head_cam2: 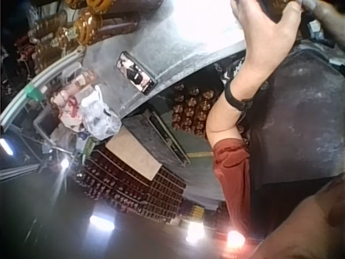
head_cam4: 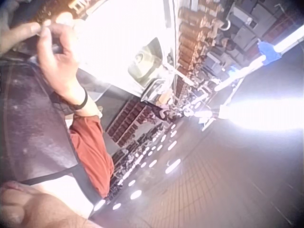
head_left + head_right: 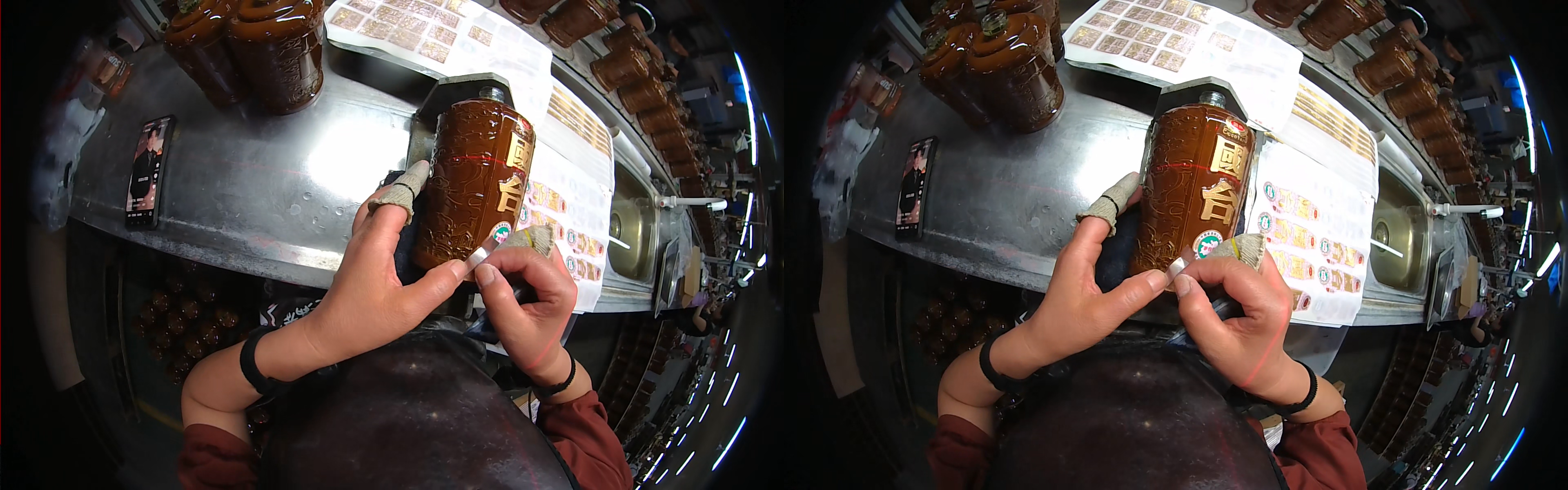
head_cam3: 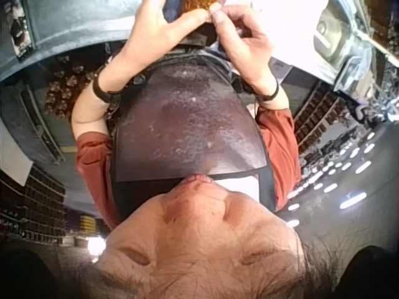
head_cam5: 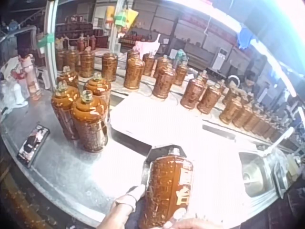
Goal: Applying labels and decorative ribbons to brown ceramic liquor bottles on a production line.
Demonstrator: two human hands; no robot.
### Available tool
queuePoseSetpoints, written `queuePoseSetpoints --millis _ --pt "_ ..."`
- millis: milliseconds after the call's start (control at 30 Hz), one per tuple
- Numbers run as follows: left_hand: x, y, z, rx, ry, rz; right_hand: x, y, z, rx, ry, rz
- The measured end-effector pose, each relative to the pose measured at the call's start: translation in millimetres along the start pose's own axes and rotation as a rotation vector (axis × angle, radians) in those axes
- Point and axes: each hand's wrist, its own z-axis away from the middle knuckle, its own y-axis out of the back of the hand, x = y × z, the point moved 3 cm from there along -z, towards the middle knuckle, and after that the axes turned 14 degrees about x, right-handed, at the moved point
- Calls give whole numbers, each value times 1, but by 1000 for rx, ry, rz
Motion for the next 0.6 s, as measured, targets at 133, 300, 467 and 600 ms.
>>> queuePoseSetpoints --millis 133,300,467,600 --pt "-1 -3 0 11 -8 25 -1 0 -1 6 -6 -4" --pt "0 -4 1 19 -27 -29 -1 0 -1 3 -16 -1" --pt "2 -4 1 13 -30 -27 3 0 1 25 -67 -31" --pt "2 -4 1 4 -32 -18 3 -1 2 33 -73 -39"
